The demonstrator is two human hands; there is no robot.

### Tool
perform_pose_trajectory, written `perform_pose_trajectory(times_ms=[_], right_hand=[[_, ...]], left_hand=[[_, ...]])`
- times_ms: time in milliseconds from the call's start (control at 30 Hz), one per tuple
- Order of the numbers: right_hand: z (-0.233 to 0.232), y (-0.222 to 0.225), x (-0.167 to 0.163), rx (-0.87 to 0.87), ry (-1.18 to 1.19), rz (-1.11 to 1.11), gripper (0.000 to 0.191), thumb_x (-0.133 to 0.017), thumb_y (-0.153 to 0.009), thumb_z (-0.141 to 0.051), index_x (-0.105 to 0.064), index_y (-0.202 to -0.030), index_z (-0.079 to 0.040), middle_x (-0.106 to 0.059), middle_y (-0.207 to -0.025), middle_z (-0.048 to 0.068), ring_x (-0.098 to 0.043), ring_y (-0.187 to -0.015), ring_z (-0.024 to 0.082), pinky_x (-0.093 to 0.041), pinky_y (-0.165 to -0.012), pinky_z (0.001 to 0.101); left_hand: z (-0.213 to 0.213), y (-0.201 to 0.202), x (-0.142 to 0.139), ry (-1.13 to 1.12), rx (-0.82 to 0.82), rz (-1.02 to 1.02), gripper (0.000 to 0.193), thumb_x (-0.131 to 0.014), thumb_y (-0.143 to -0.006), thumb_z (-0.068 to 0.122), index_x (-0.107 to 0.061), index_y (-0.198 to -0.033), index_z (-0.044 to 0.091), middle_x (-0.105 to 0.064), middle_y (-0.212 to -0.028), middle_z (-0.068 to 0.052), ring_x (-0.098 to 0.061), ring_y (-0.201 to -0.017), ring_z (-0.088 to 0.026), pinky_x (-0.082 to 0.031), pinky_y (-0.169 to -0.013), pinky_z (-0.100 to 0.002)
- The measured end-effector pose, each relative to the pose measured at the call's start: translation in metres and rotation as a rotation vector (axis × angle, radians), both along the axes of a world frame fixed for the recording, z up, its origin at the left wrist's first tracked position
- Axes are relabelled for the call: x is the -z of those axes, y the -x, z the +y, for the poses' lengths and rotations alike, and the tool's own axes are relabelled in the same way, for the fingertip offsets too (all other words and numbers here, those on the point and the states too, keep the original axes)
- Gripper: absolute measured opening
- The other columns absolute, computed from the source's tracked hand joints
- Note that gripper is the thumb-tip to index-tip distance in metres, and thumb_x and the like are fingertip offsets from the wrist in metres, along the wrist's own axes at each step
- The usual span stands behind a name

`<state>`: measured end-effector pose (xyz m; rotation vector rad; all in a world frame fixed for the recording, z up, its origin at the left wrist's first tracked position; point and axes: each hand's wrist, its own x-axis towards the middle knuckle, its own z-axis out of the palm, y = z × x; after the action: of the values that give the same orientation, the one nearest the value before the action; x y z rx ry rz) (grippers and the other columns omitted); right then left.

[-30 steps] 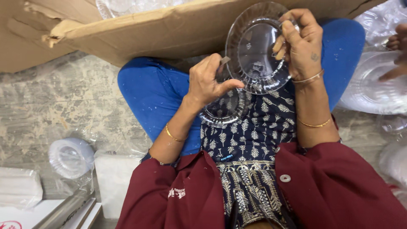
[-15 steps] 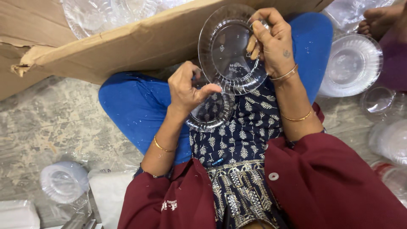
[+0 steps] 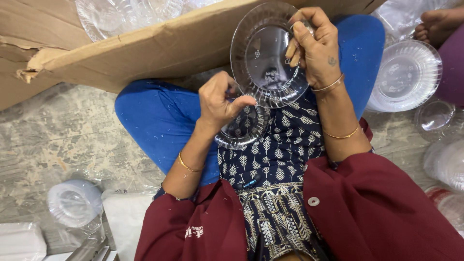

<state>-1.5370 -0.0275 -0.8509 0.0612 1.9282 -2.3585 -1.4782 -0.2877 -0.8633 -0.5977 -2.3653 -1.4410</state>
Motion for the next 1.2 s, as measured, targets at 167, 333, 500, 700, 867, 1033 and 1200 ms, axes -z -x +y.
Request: perform_pose_trajectory(times_ms=[167, 333, 500, 700, 867, 1033, 1200], right_hand=[[0.0, 0.005, 0.0, -0.011, -0.036, 0.004, 0.016, -0.063, -0.114, -0.017, -0.059, -0.122, -0.004, -0.068, -0.076, 0.008, -0.06, -0.054, 0.01, -0.035, -0.043, 0.0184], [0.0, 0.008, 0.002, 0.025, -0.019, 0.007, 0.016, -0.063, -0.114, -0.016, -0.058, -0.123, -0.005, -0.067, -0.078, 0.007, -0.062, -0.055, 0.011, -0.036, -0.043, 0.0192], [-0.003, 0.008, 0.001, 0.024, -0.001, 0.031, 0.015, -0.063, -0.115, -0.016, -0.058, -0.124, -0.005, -0.066, -0.081, 0.007, -0.064, -0.057, 0.011, -0.037, -0.041, 0.0186], [-0.007, 0.007, -0.001, 0.006, 0.0, 0.017, 0.014, -0.061, -0.115, -0.017, -0.058, -0.123, -0.006, -0.067, -0.077, 0.009, -0.06, -0.052, 0.01, -0.034, -0.041, 0.0174], [-0.008, 0.009, 0.001, 0.034, -0.018, 0.014, 0.014, -0.06, -0.115, -0.017, -0.058, -0.123, -0.006, -0.067, -0.075, 0.009, -0.059, -0.053, 0.011, -0.036, -0.043, 0.019], [-0.008, 0.007, 0.002, 0.046, 0.023, 0.057, 0.013, -0.062, -0.118, -0.015, -0.056, -0.12, -0.003, -0.065, -0.073, 0.01, -0.061, -0.052, 0.012, -0.036, -0.041, 0.0184], [-0.007, 0.01, -0.005, -0.053, 0.11, 0.035, 0.014, -0.063, -0.117, -0.015, -0.056, -0.123, -0.004, -0.065, -0.072, 0.011, -0.059, -0.05, 0.013, -0.036, -0.041, 0.0178]], left_hand=[[-0.003, 0.006, -0.007, 0.07, -0.002, 0.044, 0.064, -0.07, -0.087, 0.065, -0.052, -0.08, 0.003, -0.048, -0.069, -0.007, -0.052, -0.062, -0.026, -0.043, -0.057, -0.038], [-0.001, 0.005, -0.002, 0.142, 0.017, 0.051, 0.055, -0.069, -0.097, 0.056, -0.053, -0.078, 0.007, -0.054, -0.074, -0.007, -0.056, -0.068, -0.027, -0.044, -0.061, -0.039], [-0.003, 0.006, -0.009, 0.063, 0.014, 0.025, 0.057, -0.068, -0.094, 0.06, -0.056, -0.079, 0.006, -0.052, -0.07, -0.006, -0.056, -0.064, -0.025, -0.043, -0.058, -0.038], [-0.004, 0.009, -0.016, 0.134, -0.075, 0.079, 0.066, -0.067, -0.086, 0.069, -0.052, -0.082, 0.005, -0.051, -0.071, -0.006, -0.055, -0.065, -0.025, -0.045, -0.058, -0.037], [-0.005, 0.007, -0.007, 0.126, -0.041, 0.078, 0.056, -0.069, -0.094, 0.06, -0.053, -0.078, 0.009, -0.053, -0.071, -0.006, -0.056, -0.066, -0.027, -0.045, -0.06, -0.039], [-0.003, 0.001, -0.003, 0.128, 0.055, 0.084, 0.054, -0.071, -0.095, 0.053, -0.052, -0.075, 0.007, -0.054, -0.072, -0.008, -0.055, -0.064, -0.027, -0.044, -0.059, -0.039], [-0.017, 0.01, -0.006, -0.1, 0.054, 0.021, 0.064, -0.073, -0.082, 0.066, -0.052, -0.084, 0.006, -0.049, -0.073, -0.005, -0.051, -0.065, -0.021, -0.042, -0.059, -0.035]])
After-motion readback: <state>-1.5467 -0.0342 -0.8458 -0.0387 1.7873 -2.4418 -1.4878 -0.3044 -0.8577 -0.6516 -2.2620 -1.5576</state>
